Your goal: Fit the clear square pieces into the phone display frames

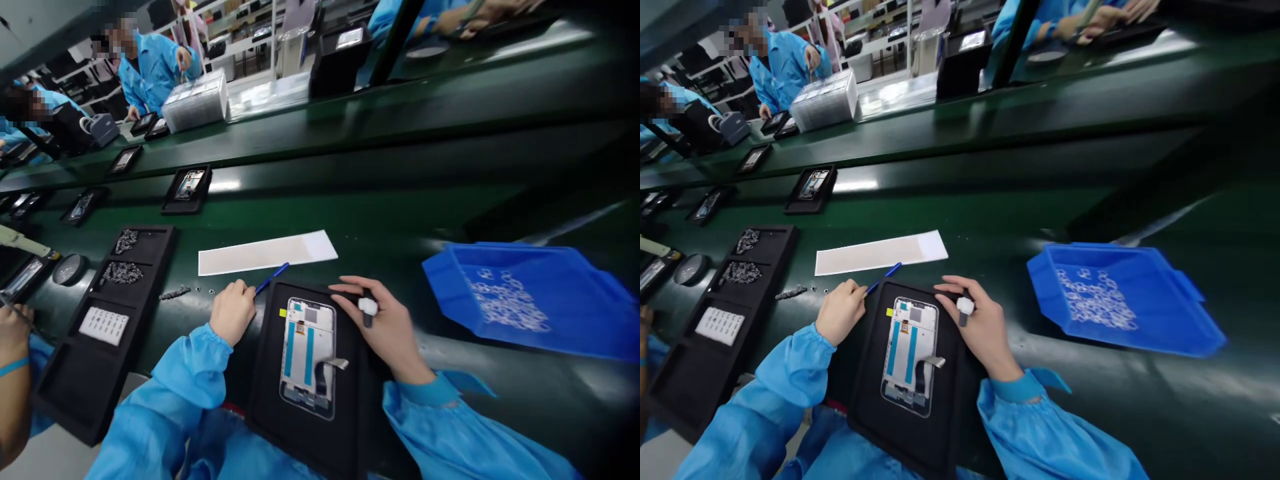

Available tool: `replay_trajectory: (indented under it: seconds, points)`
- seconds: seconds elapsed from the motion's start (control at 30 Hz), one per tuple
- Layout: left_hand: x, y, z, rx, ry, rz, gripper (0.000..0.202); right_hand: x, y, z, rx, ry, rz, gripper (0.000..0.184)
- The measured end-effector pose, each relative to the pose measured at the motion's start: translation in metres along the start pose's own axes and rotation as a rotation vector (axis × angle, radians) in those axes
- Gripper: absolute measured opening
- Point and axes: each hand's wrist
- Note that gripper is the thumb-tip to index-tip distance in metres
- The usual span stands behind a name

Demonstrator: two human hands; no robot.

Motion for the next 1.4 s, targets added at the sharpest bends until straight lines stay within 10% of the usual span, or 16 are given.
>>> replay_trajectory:
  seconds: [0.33,0.57,0.73,1.1,1.2,1.4]
  points:
    - [-0.044,0.036,-0.062,-0.526,0.354,0.412,0.021,0.011,-0.013,-0.018,-0.41,0.148,-0.191,0.03]
    - [-0.065,-0.002,-0.075,-0.697,0.477,0.548,0.03,0.025,-0.111,-0.101,-0.388,0.269,-0.786,0.053]
    - [-0.067,-0.011,-0.082,-0.759,0.515,0.586,0.032,0.027,-0.165,-0.1,-0.432,0.294,-0.763,0.048]
    - [-0.068,-0.006,-0.08,-0.808,0.486,0.614,0.03,0.021,-0.177,-0.099,-0.275,0.276,-0.707,0.043]
    - [-0.069,-0.005,-0.079,-0.823,0.478,0.682,0.027,0.019,-0.158,-0.099,-0.003,0.108,-0.664,0.039]
    - [-0.063,0.01,-0.047,-0.905,0.339,0.788,0.025,-0.003,-0.086,-0.092,1.085,-0.749,-0.464,0.042]
Point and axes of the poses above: each hand's wrist, its own x-axis towards the middle knuckle, its own y-axis out of the back of the hand, z = x × y, and after that the axes turned 1 degree about x, right-handed
